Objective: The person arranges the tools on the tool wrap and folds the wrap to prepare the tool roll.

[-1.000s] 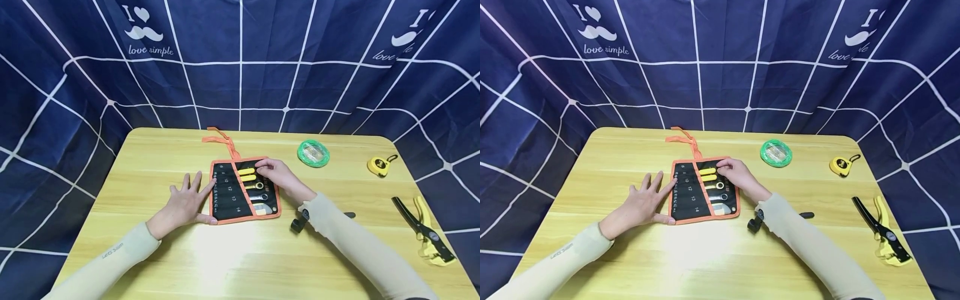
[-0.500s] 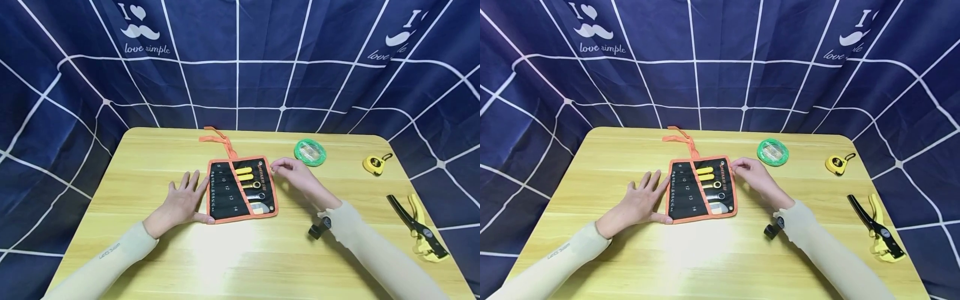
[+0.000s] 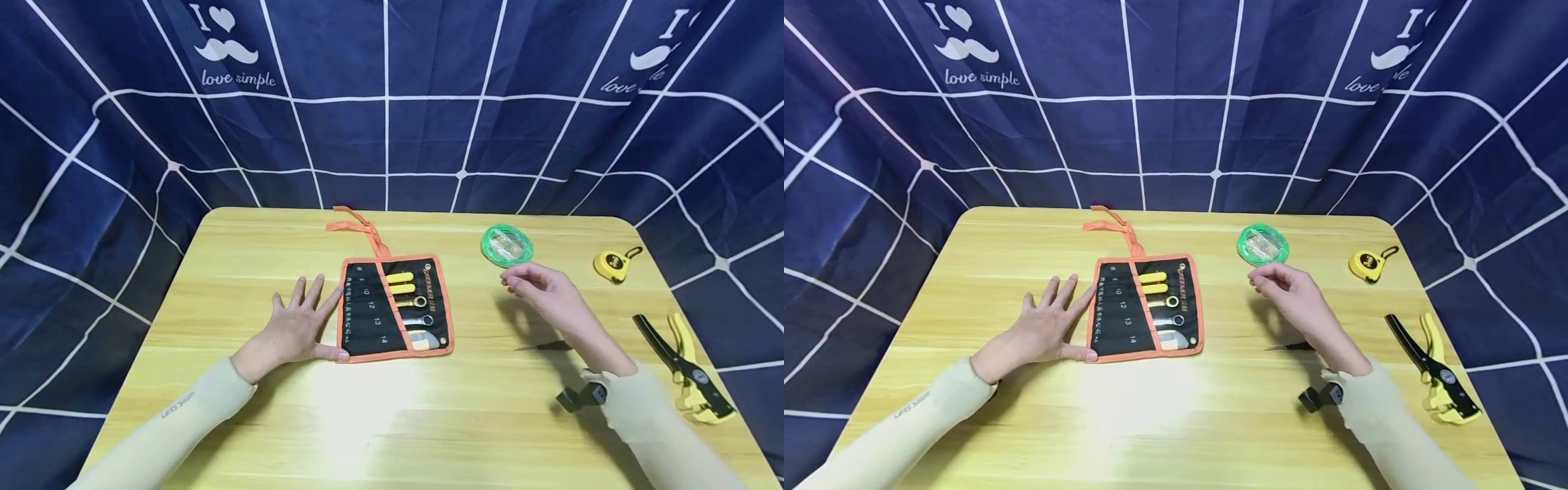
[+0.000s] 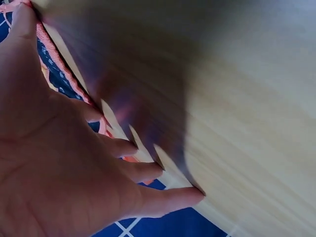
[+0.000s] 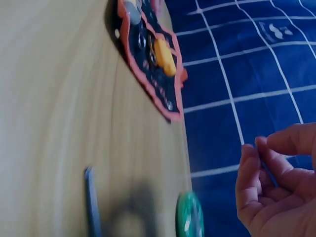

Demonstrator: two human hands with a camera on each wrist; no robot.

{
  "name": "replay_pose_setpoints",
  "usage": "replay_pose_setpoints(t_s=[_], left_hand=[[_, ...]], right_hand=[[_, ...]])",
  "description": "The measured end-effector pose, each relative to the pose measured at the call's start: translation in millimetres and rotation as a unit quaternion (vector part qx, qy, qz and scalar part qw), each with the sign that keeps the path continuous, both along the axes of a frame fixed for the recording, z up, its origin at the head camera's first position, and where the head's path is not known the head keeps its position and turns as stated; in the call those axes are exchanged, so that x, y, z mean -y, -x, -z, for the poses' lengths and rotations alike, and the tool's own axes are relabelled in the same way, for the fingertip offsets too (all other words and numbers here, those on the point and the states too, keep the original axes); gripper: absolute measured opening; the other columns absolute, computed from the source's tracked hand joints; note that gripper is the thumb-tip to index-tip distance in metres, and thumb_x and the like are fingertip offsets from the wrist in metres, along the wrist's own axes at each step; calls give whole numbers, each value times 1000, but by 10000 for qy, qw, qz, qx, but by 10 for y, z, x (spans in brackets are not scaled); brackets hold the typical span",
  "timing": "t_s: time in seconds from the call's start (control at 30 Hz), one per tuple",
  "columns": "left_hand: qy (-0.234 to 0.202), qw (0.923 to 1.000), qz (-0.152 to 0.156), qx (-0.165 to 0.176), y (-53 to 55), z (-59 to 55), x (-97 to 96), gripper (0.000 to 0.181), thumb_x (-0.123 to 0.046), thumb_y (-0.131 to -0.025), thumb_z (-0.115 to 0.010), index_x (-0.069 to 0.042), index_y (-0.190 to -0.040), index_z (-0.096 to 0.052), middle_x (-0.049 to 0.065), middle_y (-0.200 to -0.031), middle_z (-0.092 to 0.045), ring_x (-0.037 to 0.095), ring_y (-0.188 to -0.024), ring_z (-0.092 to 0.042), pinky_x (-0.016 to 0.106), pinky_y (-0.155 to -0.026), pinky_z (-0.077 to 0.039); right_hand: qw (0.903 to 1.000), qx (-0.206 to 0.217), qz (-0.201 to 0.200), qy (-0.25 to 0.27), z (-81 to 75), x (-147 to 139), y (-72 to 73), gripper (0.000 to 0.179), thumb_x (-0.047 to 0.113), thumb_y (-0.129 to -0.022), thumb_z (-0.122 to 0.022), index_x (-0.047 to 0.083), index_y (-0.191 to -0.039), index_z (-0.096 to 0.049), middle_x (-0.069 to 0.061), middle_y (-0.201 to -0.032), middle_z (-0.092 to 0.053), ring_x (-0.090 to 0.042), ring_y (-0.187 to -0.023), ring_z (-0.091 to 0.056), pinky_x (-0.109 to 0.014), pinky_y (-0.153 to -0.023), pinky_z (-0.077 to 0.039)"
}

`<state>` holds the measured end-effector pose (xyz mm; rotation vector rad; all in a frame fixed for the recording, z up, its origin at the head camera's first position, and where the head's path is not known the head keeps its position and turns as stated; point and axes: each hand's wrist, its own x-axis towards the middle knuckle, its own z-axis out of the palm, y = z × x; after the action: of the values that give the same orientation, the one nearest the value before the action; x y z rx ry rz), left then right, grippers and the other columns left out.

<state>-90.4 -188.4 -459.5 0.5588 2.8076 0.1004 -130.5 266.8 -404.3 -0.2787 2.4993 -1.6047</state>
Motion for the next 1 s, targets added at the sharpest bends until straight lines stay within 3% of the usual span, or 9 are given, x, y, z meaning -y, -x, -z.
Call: replay_pose_setpoints(t_s=[0.13, 0.37, 0.5, 0.73, 0.87, 1.0], left_hand=[[-108, 9996, 134, -208, -16, 13, 30, 122, -84, -86, -70, -17, -176, -21, 30, -176, -18, 62, -156, -22, 90, -103, -31], [78, 9982, 305, -506, -21, -24, 20, 116, -85, -87, -68, -17, -174, -33, 31, -171, -32, 64, -148, -38, 83, -92, -47], [54, 9989, 324, -343, -10, -53, 15, 117, -84, -87, -68, -17, -174, -31, 31, -172, -29, 65, -149, -35, 84, -94, -45], [-38, 9992, 288, -276, -45, -42, 39, 117, -83, -88, -69, -16, -175, -28, 32, -173, -26, 66, -150, -30, 88, -97, -40], [-129, 9994, 273, -162, -77, -19, 33, 117, -83, -89, -67, -16, -175, -26, 32, -174, -23, 66, -151, -28, 89, -98, -38], [-196, 9994, 227, -189, -85, -36, 27, 116, -81, -89, -70, -15, -175, -27, 32, -174, -24, 66, -151, -28, 89, -98, -36]], right_hand=[[9997, -3, 131, -195, 22, -219, -68, 31, 18, -113, -62, -9, -127, -68, 8, -111, -75, -8, -100, -67, -21, -84, -56], [9972, -151, 329, -647, 62, -563, -248, 26, 22, -111, -67, 3, -127, -74, 16, -119, -74, -1, -105, -67, -19, -83, -54], [9964, -87, 528, -661, 110, -751, -376, 20, 20, -109, -70, 9, -126, -76, 17, -117, -75, -2, -100, -67, -20, -78, -53], [9956, 250, 720, -553, 275, -990, -533, 17, 14, -107, -73, 17, -124, -77, -3, -83, -74, -17, -65, -64, -33, -55, -52], [9968, 52, 531, -590, 374, -1099, -614, 23, 5, -104, -74, 14, -126, -76, -3, -87, -72, -17, -66, -60, -32, -55, -51], [9974, 156, 258, -657, 445, -1164, -653, 26, 3, -104, -73, 6, -131, -73, -4, -85, -66, -17, -68, -58, -30, -56, -50]])
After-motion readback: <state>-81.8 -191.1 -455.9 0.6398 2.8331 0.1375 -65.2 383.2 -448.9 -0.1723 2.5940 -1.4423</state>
